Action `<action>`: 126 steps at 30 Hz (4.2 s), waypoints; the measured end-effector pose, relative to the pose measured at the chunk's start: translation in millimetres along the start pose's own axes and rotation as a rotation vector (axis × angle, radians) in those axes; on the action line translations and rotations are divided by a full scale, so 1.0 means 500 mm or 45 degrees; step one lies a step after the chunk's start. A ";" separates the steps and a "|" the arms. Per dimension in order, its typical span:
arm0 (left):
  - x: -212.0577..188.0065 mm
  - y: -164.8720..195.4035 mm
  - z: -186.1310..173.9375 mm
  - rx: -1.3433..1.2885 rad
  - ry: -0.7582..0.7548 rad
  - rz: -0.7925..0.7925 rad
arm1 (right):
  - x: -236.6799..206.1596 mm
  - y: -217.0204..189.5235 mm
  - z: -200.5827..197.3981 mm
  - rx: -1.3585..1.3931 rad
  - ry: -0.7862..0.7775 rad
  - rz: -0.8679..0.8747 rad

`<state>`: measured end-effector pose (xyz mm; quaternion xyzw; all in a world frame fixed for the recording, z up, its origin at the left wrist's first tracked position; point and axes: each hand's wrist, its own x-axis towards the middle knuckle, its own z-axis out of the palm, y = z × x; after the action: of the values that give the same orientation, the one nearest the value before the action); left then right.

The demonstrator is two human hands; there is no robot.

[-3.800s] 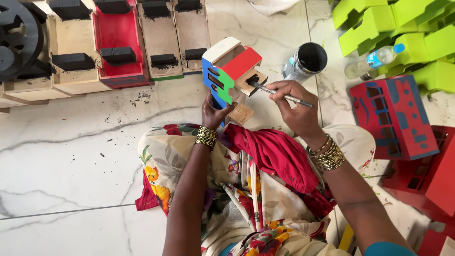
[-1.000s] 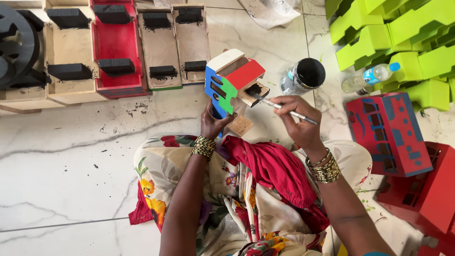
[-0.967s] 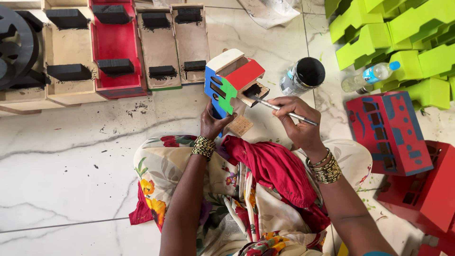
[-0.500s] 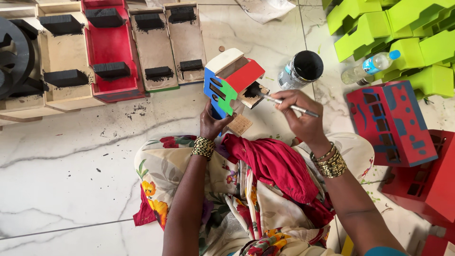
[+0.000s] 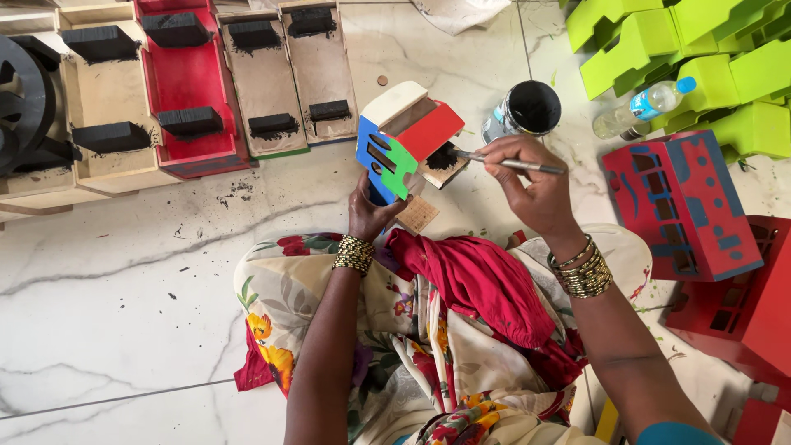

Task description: The person sits on the floor and paints small wooden toy houses with black paint using a brush, holding each toy steady with one hand while brushing its surfaces. They dip the brush into a paint can between toys and set finished toys aside with others on the floor.

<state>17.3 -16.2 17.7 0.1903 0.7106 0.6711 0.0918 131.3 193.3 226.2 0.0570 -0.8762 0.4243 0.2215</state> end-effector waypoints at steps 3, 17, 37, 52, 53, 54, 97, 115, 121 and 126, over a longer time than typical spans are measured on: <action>0.000 -0.006 -0.002 -0.049 -0.014 -0.015 | -0.008 -0.015 0.011 0.057 -0.067 0.053; -0.002 0.006 0.005 0.092 -0.010 0.002 | 0.017 0.002 -0.010 -0.054 -0.056 0.060; 0.001 0.001 0.004 -0.033 -0.035 0.007 | 0.031 -0.013 0.004 -0.087 -0.188 0.051; -0.001 -0.011 0.007 0.040 -0.028 0.047 | 0.000 -0.071 0.020 -0.088 -0.266 -0.001; -0.001 -0.011 0.010 0.105 -0.018 0.069 | -0.004 -0.070 0.016 -0.067 -0.243 0.046; -0.001 -0.010 0.012 0.081 -0.012 0.080 | -0.007 -0.066 0.015 -0.035 -0.229 0.076; 0.003 0.008 0.019 0.044 -0.044 0.007 | -0.017 -0.020 0.016 0.020 0.080 0.194; 0.004 0.006 0.016 0.057 -0.044 -0.010 | -0.028 -0.052 0.026 0.119 -0.048 0.106; 0.002 0.004 0.016 -0.057 -0.060 -0.022 | -0.006 0.009 0.003 0.077 0.017 0.168; -0.001 0.004 0.019 -0.082 -0.090 -0.040 | 0.005 0.038 -0.022 0.151 0.063 0.182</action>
<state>21.8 -7.8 18.8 0.1997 0.6878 0.6851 0.1334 127.1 214.0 219.5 -0.0029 -0.8456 0.4915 0.2083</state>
